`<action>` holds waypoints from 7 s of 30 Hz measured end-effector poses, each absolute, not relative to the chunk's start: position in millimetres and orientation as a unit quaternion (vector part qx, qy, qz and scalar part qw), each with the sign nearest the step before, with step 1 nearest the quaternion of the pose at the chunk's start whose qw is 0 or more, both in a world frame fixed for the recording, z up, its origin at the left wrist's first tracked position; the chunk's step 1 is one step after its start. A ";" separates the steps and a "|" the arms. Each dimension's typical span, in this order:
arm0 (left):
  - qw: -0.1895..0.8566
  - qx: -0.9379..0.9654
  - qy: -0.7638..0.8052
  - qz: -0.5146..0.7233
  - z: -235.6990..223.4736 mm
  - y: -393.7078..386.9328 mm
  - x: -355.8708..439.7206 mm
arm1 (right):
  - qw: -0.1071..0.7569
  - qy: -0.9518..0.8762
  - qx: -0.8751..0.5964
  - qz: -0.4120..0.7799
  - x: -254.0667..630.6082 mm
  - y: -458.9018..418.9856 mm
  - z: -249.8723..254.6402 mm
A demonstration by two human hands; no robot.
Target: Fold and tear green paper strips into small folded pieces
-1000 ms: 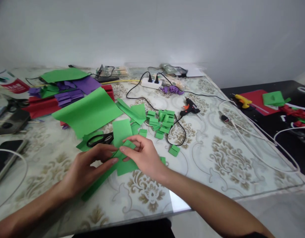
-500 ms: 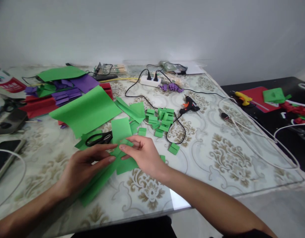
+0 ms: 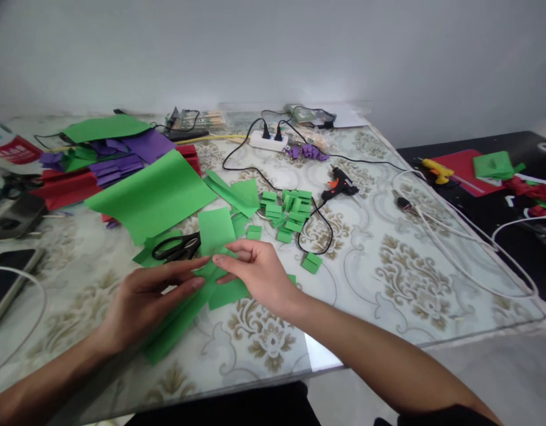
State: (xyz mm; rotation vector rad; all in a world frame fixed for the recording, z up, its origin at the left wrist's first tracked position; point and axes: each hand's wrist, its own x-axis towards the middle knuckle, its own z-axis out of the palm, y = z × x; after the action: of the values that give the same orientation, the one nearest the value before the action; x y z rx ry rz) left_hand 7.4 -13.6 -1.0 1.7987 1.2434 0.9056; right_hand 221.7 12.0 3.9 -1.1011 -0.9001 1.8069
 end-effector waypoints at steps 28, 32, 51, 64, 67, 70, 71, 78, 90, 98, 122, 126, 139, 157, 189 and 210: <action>0.340 0.722 0.459 0.390 2.6 -18.4 6.5 | 0.464 -0.330 -0.402 0.718 221.6 8.3 6.8; 0.354 0.741 0.417 0.391 10.2 -21.3 4.4 | 0.450 -0.365 -0.395 0.713 225.5 8.5 12.4; 0.446 0.680 0.414 0.410 7.8 -9.4 9.1 | 0.315 -0.388 -0.375 0.781 223.3 7.3 0.8; 0.471 0.668 0.407 0.408 2.2 -9.7 10.0 | 0.329 -0.377 -0.383 0.777 222.4 6.9 -1.4; 0.475 0.666 0.406 0.407 1.4 -10.0 9.8 | 0.328 -0.376 -0.380 0.779 222.5 7.5 -2.2; 0.477 0.666 0.407 0.405 1.6 -9.4 9.4 | 0.327 -0.376 -0.381 0.779 222.5 7.2 -2.0; 0.477 0.666 0.407 0.403 1.9 -9.2 9.1 | 0.326 -0.377 -0.384 0.777 222.5 7.0 -1.7; 0.481 0.672 0.411 0.385 3.2 -9.4 6.3 | 0.319 -0.383 -0.390 0.774 223.1 5.9 -0.8; 0.460 0.677 0.423 0.388 -1.2 -9.4 4.4 | 0.319 -0.386 -0.401 0.767 222.9 6.7 -2.3; 0.507 0.634 0.415 0.411 -4.3 -10.3 6.9 | 0.325 -0.387 -0.393 0.769 223.1 6.3 -2.7; 0.472 0.683 0.389 0.398 5.5 -3.5 2.7 | 0.321 -0.393 -0.393 0.767 224.0 6.8 -1.7; 0.434 0.709 0.388 0.399 3.6 -2.8 3.2 | 0.324 -0.397 -0.392 0.764 223.6 6.8 -1.6; 0.494 0.651 0.410 0.405 -1.0 -5.7 7.5 | 0.324 -0.401 -0.394 0.761 224.0 6.5 -1.0; 0.523 0.675 0.431 0.291 6.6 -1.9 4.0 | 0.301 -0.416 -0.417 0.750 222.5 8.4 -5.9; 0.602 0.611 0.397 0.327 0.4 -4.3 8.3 | 0.255 -0.400 -0.399 0.785 214.4 -0.5 -5.5; 0.578 0.604 0.439 0.330 -3.4 -5.6 3.8 | 0.283 -0.290 -0.345 0.847 208.3 -4.6 -8.2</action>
State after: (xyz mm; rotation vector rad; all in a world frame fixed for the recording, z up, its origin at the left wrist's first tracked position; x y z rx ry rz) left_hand 3.8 -5.6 -3.4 1.4118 1.0266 0.7715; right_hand 208.3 -4.6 -8.2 -0.9233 -0.7772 2.2667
